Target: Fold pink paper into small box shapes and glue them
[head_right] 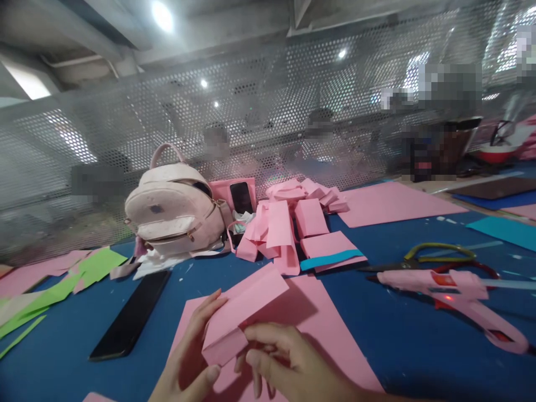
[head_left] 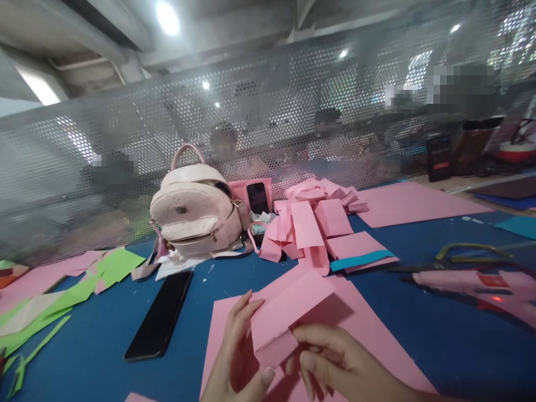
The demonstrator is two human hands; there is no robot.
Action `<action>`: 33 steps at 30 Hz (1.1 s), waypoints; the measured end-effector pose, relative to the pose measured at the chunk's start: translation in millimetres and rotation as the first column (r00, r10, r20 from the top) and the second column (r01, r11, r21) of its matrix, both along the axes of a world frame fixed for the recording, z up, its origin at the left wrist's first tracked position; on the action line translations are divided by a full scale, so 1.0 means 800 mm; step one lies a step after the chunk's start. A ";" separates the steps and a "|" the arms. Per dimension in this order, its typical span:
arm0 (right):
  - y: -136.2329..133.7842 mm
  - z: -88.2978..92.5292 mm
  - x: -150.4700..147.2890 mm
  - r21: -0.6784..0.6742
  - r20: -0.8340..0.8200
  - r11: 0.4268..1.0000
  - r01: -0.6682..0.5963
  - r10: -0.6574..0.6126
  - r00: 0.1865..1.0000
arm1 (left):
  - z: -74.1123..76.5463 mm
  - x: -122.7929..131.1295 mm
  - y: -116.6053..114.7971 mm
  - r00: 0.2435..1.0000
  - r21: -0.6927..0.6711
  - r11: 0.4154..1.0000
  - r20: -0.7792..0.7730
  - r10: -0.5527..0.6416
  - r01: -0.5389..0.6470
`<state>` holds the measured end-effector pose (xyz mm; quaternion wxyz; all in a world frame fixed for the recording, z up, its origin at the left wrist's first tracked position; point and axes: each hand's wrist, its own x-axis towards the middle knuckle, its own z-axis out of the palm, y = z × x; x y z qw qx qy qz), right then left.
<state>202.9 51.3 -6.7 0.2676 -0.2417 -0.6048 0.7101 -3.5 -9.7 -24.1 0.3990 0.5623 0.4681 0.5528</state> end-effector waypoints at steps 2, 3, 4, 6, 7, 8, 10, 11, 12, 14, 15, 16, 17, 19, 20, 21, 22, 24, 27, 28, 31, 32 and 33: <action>0.003 0.004 -0.001 0.026 -0.011 0.999 -0.033 0.033 0.999 | 0.000 0.000 -0.001 0.996 0.014 1.000 -0.090 0.011 -0.009; 0.005 0.005 -0.002 0.033 -0.011 0.999 -0.035 0.035 0.999 | 0.000 0.001 -0.002 0.992 0.012 1.000 -0.127 0.012 -0.010; 0.005 0.005 -0.002 0.036 -0.007 0.999 -0.033 0.033 0.999 | 0.001 0.001 -0.002 0.987 0.005 1.000 -0.162 0.010 -0.010; 0.006 0.004 -0.002 0.037 -0.004 0.999 -0.030 0.030 1.000 | 0.003 0.001 -0.003 0.976 -0.003 1.000 -0.218 0.009 -0.010; 0.006 0.003 -0.002 0.035 -0.006 0.999 -0.027 0.028 1.000 | 0.003 0.000 -0.004 0.973 0.000 1.000 -0.232 0.009 -0.010; 0.006 0.002 -0.001 0.032 -0.006 0.999 -0.025 0.025 1.000 | 0.004 0.000 -0.004 0.972 0.009 1.000 -0.236 0.010 -0.008; 0.006 0.001 -0.001 0.029 0.000 0.999 -0.016 0.016 1.000 | 0.006 0.000 -0.004 0.971 0.040 0.999 -0.238 0.020 -0.010; 0.006 0.001 -0.001 0.030 0.006 1.000 -0.009 0.009 1.000 | 0.006 0.001 -0.004 0.970 0.063 0.998 -0.242 0.031 -0.016; 0.006 0.002 -0.001 0.031 0.017 1.000 -0.003 0.002 1.000 | 0.007 0.001 -0.004 0.968 0.089 0.996 -0.248 0.046 -0.025; 0.006 0.003 -0.001 0.037 0.040 0.999 0.012 -0.013 0.999 | 0.010 0.004 -0.004 0.960 0.152 0.988 -0.269 0.076 -0.036; 0.006 0.004 -0.002 0.039 0.049 0.999 0.019 -0.021 0.999 | 0.011 0.006 -0.004 0.955 0.183 0.983 -0.284 0.087 -0.035; 0.007 0.005 -0.002 0.041 0.060 0.999 0.025 -0.028 0.998 | 0.012 0.008 -0.004 0.949 0.211 0.977 -0.303 0.092 -0.028; 0.007 0.006 -0.002 0.042 0.066 0.999 0.029 -0.032 0.997 | 0.013 0.009 -0.004 0.941 0.231 0.973 -0.324 0.093 -0.017; 0.007 0.007 -0.002 0.044 0.072 0.998 0.035 -0.038 0.997 | 0.014 0.012 -0.005 0.927 0.245 0.969 -0.364 0.086 0.006; 0.007 0.008 -0.002 0.044 0.072 0.998 0.037 -0.040 0.997 | 0.014 0.013 -0.005 0.924 0.242 0.970 -0.375 0.082 0.012; 0.007 0.008 -0.002 0.041 0.072 0.998 0.039 -0.042 0.997 | 0.014 0.013 -0.005 0.922 0.236 0.972 -0.378 0.078 0.015; 0.008 0.007 -0.002 0.035 0.071 0.999 0.041 -0.044 0.997 | 0.013 0.012 -0.005 0.923 0.230 0.973 -0.377 0.075 0.015; 0.008 0.004 -0.001 0.024 0.070 0.999 0.047 -0.048 0.996 | 0.011 0.010 -0.005 0.924 0.222 0.975 -0.376 0.067 0.020; 0.009 -0.003 0.000 -0.005 0.081 0.996 0.089 -0.088 0.993 | 0.006 0.008 -0.003 0.920 0.220 0.974 -0.390 0.045 0.046; 0.009 -0.004 0.001 -0.015 0.086 0.994 0.108 -0.106 0.991 | 0.005 0.008 -0.003 0.919 0.221 0.974 -0.393 0.042 0.050; 0.010 -0.006 0.000 -0.029 0.096 0.992 0.125 -0.122 0.988 | 0.004 0.009 -0.002 0.923 0.223 0.974 -0.382 0.055 0.034; 0.010 -0.006 0.000 -0.028 0.096 0.992 0.123 -0.119 0.988 | 0.004 0.009 -0.002 0.925 0.223 0.974 -0.375 0.059 0.028; 0.011 -0.006 -0.001 -0.028 0.096 0.992 0.119 -0.116 0.989 | 0.005 0.010 -0.002 0.927 0.223 0.974 -0.370 0.060 0.026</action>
